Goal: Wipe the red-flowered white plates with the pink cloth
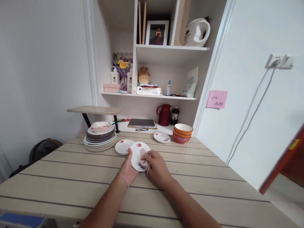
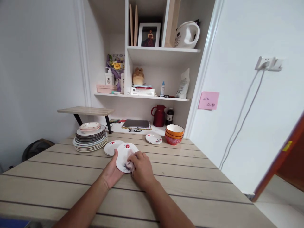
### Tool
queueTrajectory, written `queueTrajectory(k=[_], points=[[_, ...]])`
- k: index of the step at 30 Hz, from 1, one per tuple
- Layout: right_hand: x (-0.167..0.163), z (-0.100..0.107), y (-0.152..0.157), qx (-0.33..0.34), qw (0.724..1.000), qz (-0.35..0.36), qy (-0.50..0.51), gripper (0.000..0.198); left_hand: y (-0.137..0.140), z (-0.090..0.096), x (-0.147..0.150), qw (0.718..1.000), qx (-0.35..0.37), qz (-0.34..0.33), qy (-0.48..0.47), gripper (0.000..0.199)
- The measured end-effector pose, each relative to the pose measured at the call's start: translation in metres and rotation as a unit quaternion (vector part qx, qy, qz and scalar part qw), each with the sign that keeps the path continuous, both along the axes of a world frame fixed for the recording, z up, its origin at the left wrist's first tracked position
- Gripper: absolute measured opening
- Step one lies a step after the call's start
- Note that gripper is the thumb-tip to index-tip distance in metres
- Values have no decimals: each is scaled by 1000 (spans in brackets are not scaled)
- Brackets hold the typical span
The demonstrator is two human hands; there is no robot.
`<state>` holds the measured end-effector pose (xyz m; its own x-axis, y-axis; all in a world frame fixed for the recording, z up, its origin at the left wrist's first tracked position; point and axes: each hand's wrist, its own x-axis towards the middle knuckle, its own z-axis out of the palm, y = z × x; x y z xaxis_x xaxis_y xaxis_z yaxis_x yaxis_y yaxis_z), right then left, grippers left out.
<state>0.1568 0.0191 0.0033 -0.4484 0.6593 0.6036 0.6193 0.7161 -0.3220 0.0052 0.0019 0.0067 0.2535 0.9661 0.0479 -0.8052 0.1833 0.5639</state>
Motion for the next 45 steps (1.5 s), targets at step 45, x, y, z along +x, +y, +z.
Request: queueTrajectory(k=[45], points=[[-4,3,-6,14,997,63,-32,37,4,-1,-5,1000,1,23,-19,63]])
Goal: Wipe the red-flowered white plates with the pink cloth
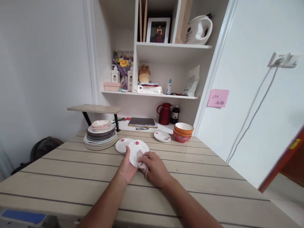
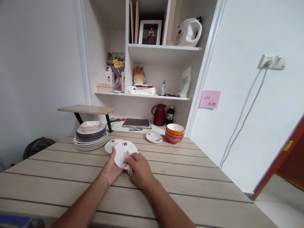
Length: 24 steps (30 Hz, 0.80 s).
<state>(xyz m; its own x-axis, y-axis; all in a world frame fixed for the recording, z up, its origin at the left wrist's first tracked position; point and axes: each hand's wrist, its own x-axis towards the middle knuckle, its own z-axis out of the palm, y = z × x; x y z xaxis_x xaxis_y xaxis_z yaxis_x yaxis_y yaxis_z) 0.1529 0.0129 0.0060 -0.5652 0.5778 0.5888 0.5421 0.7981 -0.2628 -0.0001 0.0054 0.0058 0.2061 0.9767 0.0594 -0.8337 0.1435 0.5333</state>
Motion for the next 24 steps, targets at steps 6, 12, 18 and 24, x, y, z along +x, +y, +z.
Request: queueTrajectory(k=[6,12,18,24], points=[[-3,4,-1,18,999,-23,38,49,-4,-6,16,989,-59,-101,86,63],[18,0,20,17,989,-130,64,61,-9,-2,18,987,-42,-121,96,64],[17,1,12,8,995,-91,38,57,-6,1,8,993,3,-98,60,61],[-2,3,-4,25,999,22,27,42,-7,0,11,993,-29,-85,78,64]])
